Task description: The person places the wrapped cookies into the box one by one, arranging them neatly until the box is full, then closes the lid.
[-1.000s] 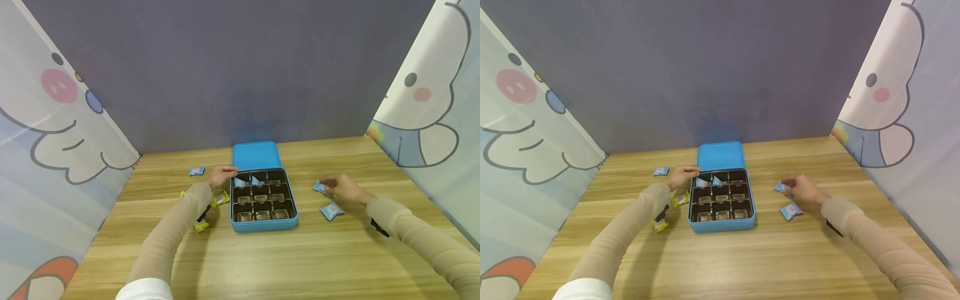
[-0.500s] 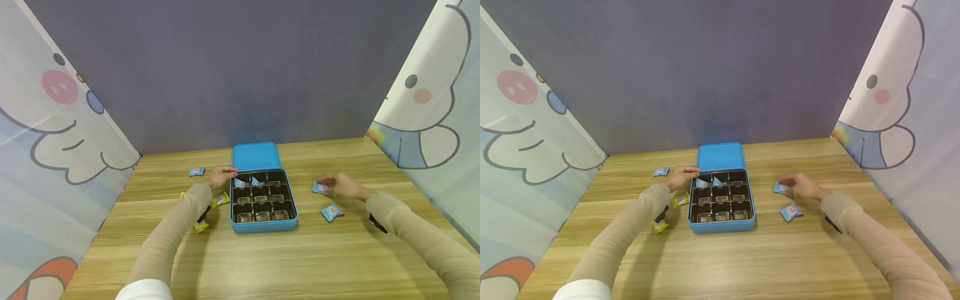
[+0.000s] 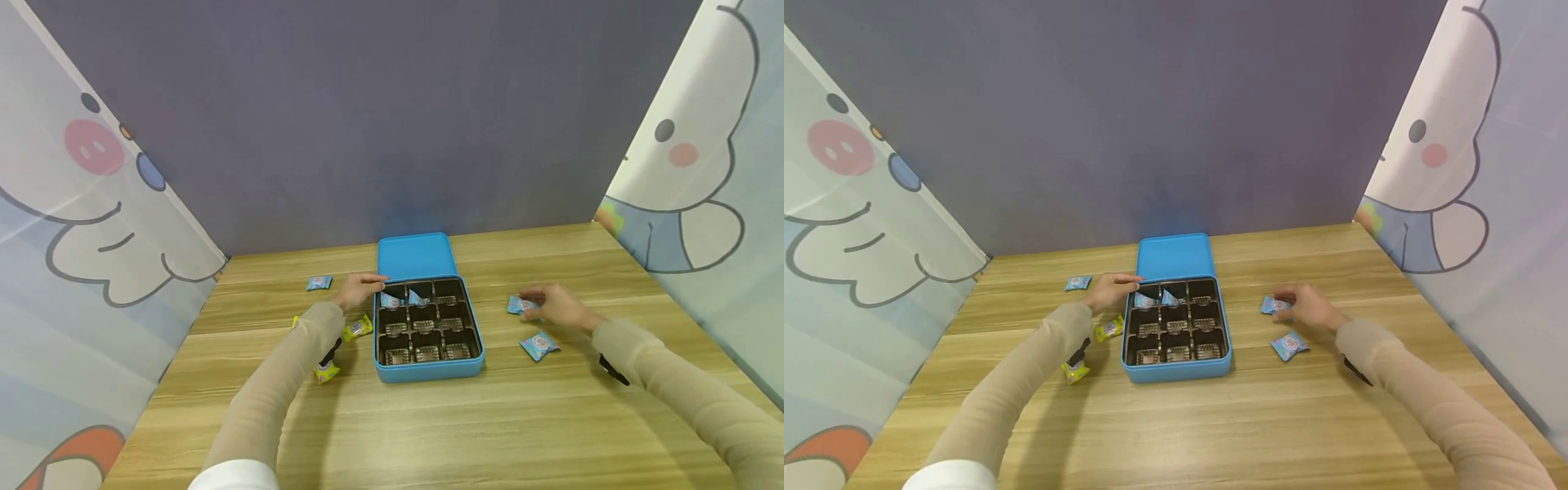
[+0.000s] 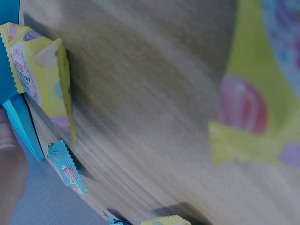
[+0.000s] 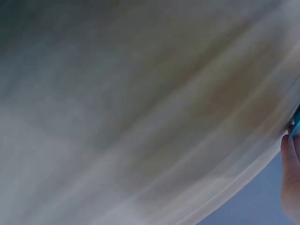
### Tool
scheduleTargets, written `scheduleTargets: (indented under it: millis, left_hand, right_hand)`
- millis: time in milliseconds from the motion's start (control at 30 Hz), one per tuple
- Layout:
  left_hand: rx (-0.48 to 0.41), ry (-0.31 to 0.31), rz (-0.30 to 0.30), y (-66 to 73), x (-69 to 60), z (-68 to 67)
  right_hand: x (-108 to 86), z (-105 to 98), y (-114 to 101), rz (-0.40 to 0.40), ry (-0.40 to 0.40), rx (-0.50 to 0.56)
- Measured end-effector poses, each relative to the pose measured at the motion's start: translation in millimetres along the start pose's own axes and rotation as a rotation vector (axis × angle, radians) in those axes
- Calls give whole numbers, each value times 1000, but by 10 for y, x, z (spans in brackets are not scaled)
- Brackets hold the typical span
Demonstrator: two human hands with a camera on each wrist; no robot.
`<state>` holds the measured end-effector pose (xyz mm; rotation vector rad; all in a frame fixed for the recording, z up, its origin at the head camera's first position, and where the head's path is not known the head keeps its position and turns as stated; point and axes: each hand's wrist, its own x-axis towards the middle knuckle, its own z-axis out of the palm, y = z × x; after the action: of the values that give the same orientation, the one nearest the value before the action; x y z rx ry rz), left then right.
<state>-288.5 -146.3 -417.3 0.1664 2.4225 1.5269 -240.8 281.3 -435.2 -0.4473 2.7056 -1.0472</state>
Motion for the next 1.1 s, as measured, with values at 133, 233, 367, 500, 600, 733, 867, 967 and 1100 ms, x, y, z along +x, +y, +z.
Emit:
scheduleTargets:
  millis: [133,233,367,500,600,733,867,967,1100]
  left_hand:
    - [1,3,6,-4,2,2]
    - [4,1,11,-20,7,5]
    - [9,1,8,-25,14,4]
    - [9,-2,-1,-14,16,-3]
    - [14,-3,-4,-5,19,-10]
    - [14,-6,-1,9,31,-20]
    - [11,-4,4,21,34,-25]
    - [6,3,2,14,27,-20]
    - [7,3,6,-3,14,-5]
  right_hand:
    - [3,20,-26,4,16,-47]
    - [2,37,-32,-7,34,-74]
    - [7,43,-30,-13,52,-82]
    - [14,35,-36,-21,54,-86]
    - [25,25,-58,-16,59,-89]
    - [54,10,-106,-27,73,-90]
    - [86,-7,-151,-48,84,-108]
    - [94,-16,-193,-51,76,-114]
    - [102,-26,-249,-50,69,-94]
